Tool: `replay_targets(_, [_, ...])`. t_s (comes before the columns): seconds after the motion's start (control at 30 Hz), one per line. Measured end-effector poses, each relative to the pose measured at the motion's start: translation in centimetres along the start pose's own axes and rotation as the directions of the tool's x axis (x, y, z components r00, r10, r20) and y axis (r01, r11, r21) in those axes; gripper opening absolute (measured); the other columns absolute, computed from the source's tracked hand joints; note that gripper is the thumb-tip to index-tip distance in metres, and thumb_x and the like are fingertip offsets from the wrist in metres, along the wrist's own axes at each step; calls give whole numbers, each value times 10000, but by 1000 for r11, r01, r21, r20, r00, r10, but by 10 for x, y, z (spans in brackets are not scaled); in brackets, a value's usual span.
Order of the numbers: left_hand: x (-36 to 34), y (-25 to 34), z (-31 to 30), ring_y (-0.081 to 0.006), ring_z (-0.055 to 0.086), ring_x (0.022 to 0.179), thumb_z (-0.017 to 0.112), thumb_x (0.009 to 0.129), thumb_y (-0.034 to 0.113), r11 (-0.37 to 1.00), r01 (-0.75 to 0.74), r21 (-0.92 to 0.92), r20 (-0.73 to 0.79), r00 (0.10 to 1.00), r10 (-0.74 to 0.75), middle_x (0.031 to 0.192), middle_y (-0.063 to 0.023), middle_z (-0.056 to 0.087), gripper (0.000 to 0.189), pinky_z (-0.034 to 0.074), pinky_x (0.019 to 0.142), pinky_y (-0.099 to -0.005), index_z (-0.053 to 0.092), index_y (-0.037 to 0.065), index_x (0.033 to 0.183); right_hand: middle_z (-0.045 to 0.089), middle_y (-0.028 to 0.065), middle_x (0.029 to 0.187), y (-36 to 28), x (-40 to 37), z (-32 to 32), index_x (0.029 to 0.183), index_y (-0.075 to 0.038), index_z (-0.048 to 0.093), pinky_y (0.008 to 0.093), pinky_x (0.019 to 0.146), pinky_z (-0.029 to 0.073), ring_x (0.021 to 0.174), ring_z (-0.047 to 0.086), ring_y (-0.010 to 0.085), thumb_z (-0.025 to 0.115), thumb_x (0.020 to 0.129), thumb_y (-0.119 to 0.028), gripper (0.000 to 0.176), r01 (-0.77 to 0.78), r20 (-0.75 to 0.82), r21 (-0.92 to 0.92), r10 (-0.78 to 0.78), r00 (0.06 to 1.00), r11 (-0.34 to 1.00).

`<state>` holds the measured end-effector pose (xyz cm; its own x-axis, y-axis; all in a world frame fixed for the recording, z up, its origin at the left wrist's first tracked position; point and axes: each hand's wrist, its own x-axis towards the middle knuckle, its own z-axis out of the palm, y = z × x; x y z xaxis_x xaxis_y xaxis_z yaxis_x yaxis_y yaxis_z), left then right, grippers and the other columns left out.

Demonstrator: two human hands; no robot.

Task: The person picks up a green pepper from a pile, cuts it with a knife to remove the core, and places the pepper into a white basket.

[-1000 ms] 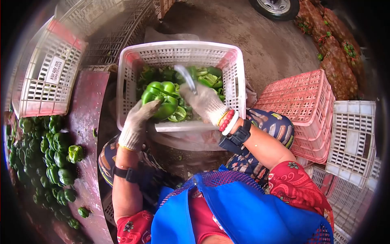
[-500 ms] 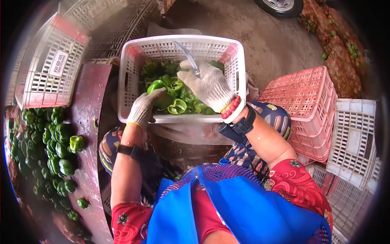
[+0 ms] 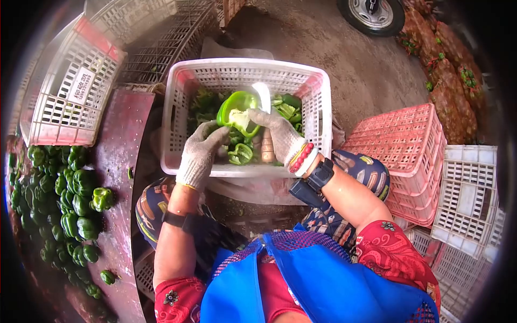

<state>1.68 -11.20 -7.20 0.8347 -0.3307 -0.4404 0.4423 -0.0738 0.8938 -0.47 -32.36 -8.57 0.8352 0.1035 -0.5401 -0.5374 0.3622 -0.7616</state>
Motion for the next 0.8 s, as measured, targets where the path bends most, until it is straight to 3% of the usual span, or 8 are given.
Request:
replay_targets(0.13, [5, -23, -5, -110, 673, 929, 646, 1029, 337, 986, 101, -131, -12, 995, -103, 1129, -51, 695, 427, 535, 806, -247, 617, 33, 1328, 655, 97, 932, 3, -17, 29, 1295, -72, 497, 292, 453, 498, 591, 598, 142, 834, 867, -275, 581, 137, -168, -355, -208, 964, 925])
replay_targets(0.23, [1, -20, 1, -87, 624, 786, 683, 994, 350, 929, 41, -367, -69, 995, -71, 988, -11, 666, 409, 499, 694, -221, 648, 54, 1273, 654, 71, 1026, 42, -4, 35, 1276, -89, 502, 321, 816, 550, 953, 666, 174, 895, 822, -220, 614, 669, 148, -622, -779, 610, 406])
replay_targets(0.33, [0, -15, 2, -78, 595, 700, 716, 959, 345, 951, -17, -309, -113, 993, -19, 930, 6, 665, 408, 484, 627, -207, 662, 67, 1253, 649, 66, 1030, 33, -12, 29, 1312, -90, 516, 324, 834, 544, 968, 659, 172, 896, 829, -248, 634, 548, 122, -504, -573, 810, 667])
replay_targets(0.4, [1, -17, -3, -86, 623, 735, 728, 936, 347, 999, 15, -51, -140, 990, -22, 929, -30, 690, 444, 517, 641, -250, 666, 43, 1253, 651, 39, 920, -13, -36, 36, 1360, -85, 538, 298, 628, 529, 749, 631, 126, 912, 810, -301, 700, 173, 59, -372, -163, 985, 912])
replay_targets(0.47, [4, -29, -1, -100, 642, 748, 737, 927, 357, 992, -79, 94, -154, 984, 93, 922, -52, 698, 452, 534, 650, -277, 673, 24, 1227, 644, 17, 858, -26, -36, 29, 1378, -82, 549, 276, 504, 485, 622, 585, 94, 915, 802, -320, 723, 6, 165, -382, 61, 984, 924])
replay_targets(0.5, [1, -26, -1, -118, 664, 771, 736, 923, 364, 998, -23, 64, -141, 990, 32, 922, -76, 709, 469, 543, 667, -299, 682, -5, 1209, 628, 2, 789, -14, -28, 28, 1368, -82, 558, 247, 394, 384, 513, 504, 59, 915, 799, -325, 715, 108, 188, -336, -46, 981, 936])
replay_targets(0.67, [0, -17, -7, -149, 692, 824, 743, 916, 381, 971, 75, 227, -78, 995, -58, 946, -120, 749, 482, 559, 753, -334, 709, -14, 1190, 631, 12, 803, 3, -19, 16, 1369, -82, 560, 236, 393, 394, 514, 512, 68, 895, 815, -323, 691, 209, 274, -308, -124, 954, 928])
replay_targets(0.8, [-4, -15, -4, -145, 692, 819, 763, 905, 359, 943, -49, 330, -109, 990, 90, 927, -112, 754, 429, 556, 770, -339, 734, -5, 1129, 590, 29, 712, -10, -33, 21, 1308, -51, 578, 235, 331, 397, 415, 486, 87, 851, 844, -324, 604, -12, 272, -211, 70, 960, 977])
